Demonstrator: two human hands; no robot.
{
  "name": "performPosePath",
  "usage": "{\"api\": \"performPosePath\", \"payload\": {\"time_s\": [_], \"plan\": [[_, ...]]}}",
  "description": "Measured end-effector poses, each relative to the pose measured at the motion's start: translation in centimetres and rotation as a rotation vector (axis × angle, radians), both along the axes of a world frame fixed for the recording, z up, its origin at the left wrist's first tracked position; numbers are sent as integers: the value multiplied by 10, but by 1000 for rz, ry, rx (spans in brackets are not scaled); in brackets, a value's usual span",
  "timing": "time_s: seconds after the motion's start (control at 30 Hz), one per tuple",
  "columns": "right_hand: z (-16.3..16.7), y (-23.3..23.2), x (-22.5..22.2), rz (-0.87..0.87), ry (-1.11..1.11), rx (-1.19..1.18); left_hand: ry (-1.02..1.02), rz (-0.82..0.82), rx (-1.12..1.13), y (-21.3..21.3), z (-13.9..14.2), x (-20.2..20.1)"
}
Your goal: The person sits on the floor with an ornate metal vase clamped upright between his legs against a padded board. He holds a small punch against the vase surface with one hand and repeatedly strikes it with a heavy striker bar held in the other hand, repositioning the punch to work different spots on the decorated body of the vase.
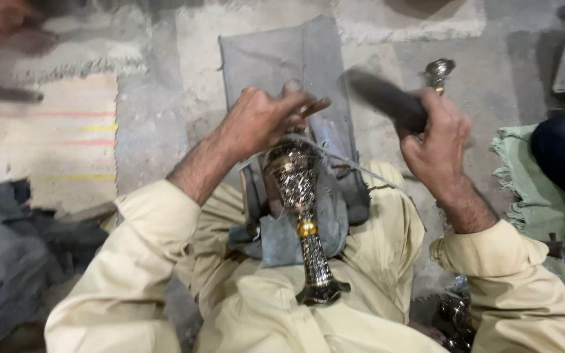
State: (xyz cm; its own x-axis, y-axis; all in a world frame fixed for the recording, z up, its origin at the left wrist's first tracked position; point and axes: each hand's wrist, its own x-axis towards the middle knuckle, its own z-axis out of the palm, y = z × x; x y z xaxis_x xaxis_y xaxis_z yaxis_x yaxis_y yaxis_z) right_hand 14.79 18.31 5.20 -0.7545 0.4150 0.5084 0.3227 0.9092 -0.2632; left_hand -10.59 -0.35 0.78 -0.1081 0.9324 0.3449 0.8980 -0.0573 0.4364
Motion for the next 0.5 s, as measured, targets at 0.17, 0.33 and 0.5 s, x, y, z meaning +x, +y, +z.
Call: {"api": "performPosePath", "payload": {"time_s": [0.17,0.33,0.5], "plan": [[-1,-1,2,36,25,8,-15,-63,130,-1,-1,-2],[0,-2,5,-15,32,-136,25,-13,20,2,-2,-3],[-1,-1,8,13,90,-144,32,-34,-4,3,-2,-4]]}}
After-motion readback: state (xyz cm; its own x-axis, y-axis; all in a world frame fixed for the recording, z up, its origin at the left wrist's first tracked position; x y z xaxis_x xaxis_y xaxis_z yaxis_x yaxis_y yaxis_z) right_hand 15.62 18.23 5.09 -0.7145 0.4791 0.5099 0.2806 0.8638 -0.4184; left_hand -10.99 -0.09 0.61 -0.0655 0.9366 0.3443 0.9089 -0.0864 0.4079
